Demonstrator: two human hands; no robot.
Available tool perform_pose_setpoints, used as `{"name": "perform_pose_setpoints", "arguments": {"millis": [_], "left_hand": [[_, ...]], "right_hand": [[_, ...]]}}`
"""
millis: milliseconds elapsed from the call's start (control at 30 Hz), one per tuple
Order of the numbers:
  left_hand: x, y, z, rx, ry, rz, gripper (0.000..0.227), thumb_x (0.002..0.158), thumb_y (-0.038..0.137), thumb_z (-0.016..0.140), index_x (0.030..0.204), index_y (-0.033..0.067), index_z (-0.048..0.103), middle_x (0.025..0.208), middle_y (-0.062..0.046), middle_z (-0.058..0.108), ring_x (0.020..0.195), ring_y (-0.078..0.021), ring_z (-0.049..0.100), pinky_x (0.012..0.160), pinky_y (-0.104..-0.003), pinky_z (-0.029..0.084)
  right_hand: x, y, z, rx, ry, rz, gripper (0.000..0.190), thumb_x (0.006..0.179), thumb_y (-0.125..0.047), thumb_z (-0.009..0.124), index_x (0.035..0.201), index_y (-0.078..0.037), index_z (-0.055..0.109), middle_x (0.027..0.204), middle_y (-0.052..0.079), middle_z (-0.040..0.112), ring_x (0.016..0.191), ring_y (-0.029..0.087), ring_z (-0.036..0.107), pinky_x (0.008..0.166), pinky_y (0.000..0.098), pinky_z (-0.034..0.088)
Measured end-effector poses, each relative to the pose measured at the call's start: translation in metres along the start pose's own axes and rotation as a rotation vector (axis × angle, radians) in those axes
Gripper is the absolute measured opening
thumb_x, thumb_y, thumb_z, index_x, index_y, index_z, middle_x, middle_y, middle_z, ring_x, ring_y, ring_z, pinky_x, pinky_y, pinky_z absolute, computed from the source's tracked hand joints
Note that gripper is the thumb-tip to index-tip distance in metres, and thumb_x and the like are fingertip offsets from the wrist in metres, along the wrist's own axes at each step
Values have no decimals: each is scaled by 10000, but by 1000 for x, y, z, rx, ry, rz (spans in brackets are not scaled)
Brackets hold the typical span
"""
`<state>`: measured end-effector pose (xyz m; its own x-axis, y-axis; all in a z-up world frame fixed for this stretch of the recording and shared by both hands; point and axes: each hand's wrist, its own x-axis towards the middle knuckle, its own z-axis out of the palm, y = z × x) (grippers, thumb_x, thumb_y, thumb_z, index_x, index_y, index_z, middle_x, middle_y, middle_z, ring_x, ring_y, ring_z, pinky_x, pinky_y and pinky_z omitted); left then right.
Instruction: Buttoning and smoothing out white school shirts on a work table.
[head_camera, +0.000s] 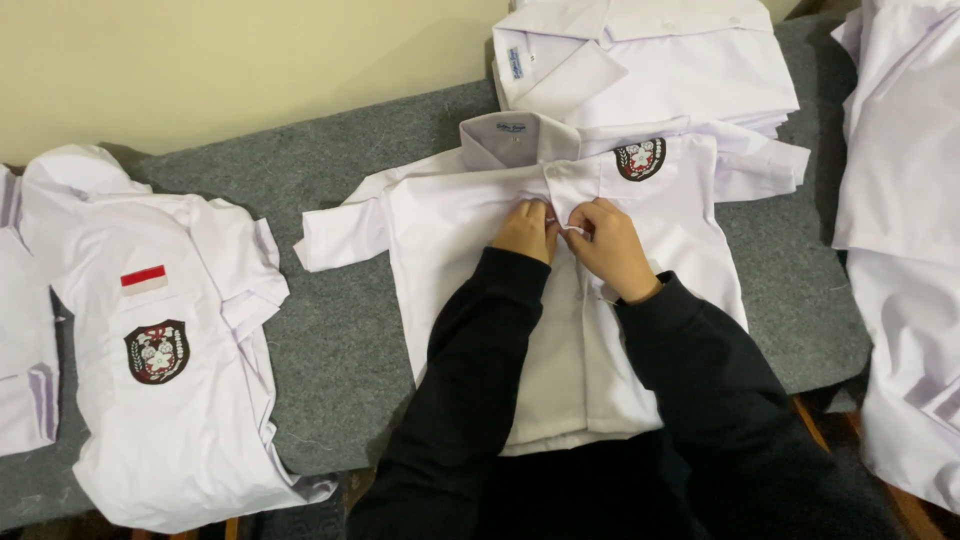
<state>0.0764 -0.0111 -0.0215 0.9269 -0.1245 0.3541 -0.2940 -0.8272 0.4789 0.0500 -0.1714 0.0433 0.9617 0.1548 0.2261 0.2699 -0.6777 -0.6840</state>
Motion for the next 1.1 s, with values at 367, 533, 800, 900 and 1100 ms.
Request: {"name": "perform_pose_setpoints", "arguments": {"millis": [367, 533, 800, 900, 1100], "left_hand": [[0, 3, -4, -148, -31, -121, 176, 834, 262, 723, 880, 212, 561, 821, 17, 574, 823, -218, 689, 693, -346, 581], [2, 9, -15, -320, -137, -291, 140, 801, 271, 751, 840, 253, 617, 788, 95, 671, 790, -137, 716, 692, -296, 574], [5, 14, -36, -520, -294, -413, 112, 790, 251, 779, 870, 238, 702, 855, 61, 752, 832, -111, 732, 757, -268, 579], [7, 12, -36, -496, -325, -422, 115, 790, 259, 782, 877, 245, 708, 870, 68, 755, 852, -100, 738, 769, -265, 587], [9, 13, -38, -497, -347, -449, 116, 792, 278, 786, 880, 267, 710, 874, 91, 750, 865, -74, 735, 780, -242, 586]], "right_hand": [[1, -5, -10, 8, -45, 86, 99, 843, -175, 752, 873, -88, 714, 777, 129, 667, 769, 336, 700, 688, 432, 571], [2, 5, -5, 31, -29, 140, 122, 884, -196, 725, 879, -79, 688, 782, 145, 654, 750, 343, 690, 670, 442, 551], [3, -2, -7, 301, -84, 323, 135, 1009, -198, 641, 967, -79, 689, 773, 61, 632, 604, 179, 640, 593, 302, 527], [2, 5, -7, 333, -131, 342, 136, 1008, -183, 645, 1004, -59, 703, 775, 87, 647, 625, 191, 656, 603, 323, 531], [0, -19, -27, 334, -172, 310, 138, 991, -143, 668, 1008, -13, 711, 786, 125, 647, 700, 208, 648, 677, 359, 540]]}}
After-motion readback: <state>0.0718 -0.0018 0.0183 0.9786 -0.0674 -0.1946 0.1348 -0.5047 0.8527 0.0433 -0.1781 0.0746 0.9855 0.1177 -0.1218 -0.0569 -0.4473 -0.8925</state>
